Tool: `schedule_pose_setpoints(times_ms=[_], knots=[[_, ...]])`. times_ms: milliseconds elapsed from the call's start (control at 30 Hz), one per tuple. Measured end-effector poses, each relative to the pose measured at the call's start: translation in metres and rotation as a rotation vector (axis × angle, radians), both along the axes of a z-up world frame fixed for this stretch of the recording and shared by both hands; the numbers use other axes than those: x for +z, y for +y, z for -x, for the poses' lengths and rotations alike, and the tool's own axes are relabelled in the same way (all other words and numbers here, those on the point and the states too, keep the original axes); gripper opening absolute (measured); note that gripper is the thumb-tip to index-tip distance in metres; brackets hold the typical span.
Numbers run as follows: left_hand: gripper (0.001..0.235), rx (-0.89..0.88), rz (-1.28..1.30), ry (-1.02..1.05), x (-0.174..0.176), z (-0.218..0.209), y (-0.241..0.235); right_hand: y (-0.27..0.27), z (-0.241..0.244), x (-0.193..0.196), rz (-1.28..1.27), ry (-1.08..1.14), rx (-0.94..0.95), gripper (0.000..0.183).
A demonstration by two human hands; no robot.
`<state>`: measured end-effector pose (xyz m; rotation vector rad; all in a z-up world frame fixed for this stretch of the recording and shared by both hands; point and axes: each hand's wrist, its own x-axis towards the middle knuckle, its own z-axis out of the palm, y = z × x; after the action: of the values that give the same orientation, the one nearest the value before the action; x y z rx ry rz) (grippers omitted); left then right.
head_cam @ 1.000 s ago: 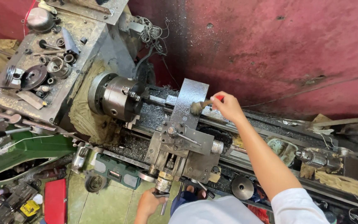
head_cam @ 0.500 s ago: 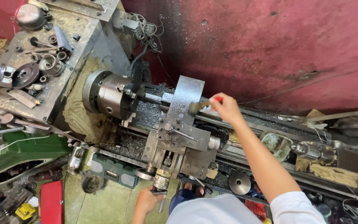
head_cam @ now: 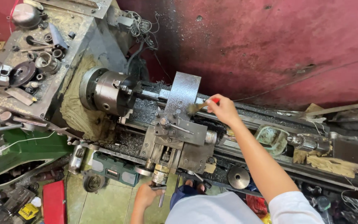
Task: Operating a manual lathe to machine a metal part while applying lubricant with a brush
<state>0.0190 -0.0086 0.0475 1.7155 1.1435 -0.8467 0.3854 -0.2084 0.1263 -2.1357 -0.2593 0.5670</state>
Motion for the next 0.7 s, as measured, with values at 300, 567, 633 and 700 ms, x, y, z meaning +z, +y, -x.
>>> schedule_pose_setpoints(times_ms=[300, 567, 633, 700], knots=[[0.048, -0.01, -0.098, -0.126, -0.064, 0.023, 0.011, -0.01, -0.002, -0.021, -0.019, -0.179, -0.19, 0.023], [0.044, -0.042, -0.134, -0.148, -0.065, 0.022, 0.013, -0.002, 0.007, -0.009, 0.044, -0.066, 0.028, 0.03], [0.042, -0.005, -0.104, -0.117, -0.059, 0.022, 0.011, -0.001, 0.004, -0.011, 0.064, -0.071, 0.002, 0.029], [0.045, 0.041, -0.093, -0.115, -0.066, 0.023, 0.012, -0.003, -0.001, -0.015, 0.032, -0.209, -0.113, 0.024]])
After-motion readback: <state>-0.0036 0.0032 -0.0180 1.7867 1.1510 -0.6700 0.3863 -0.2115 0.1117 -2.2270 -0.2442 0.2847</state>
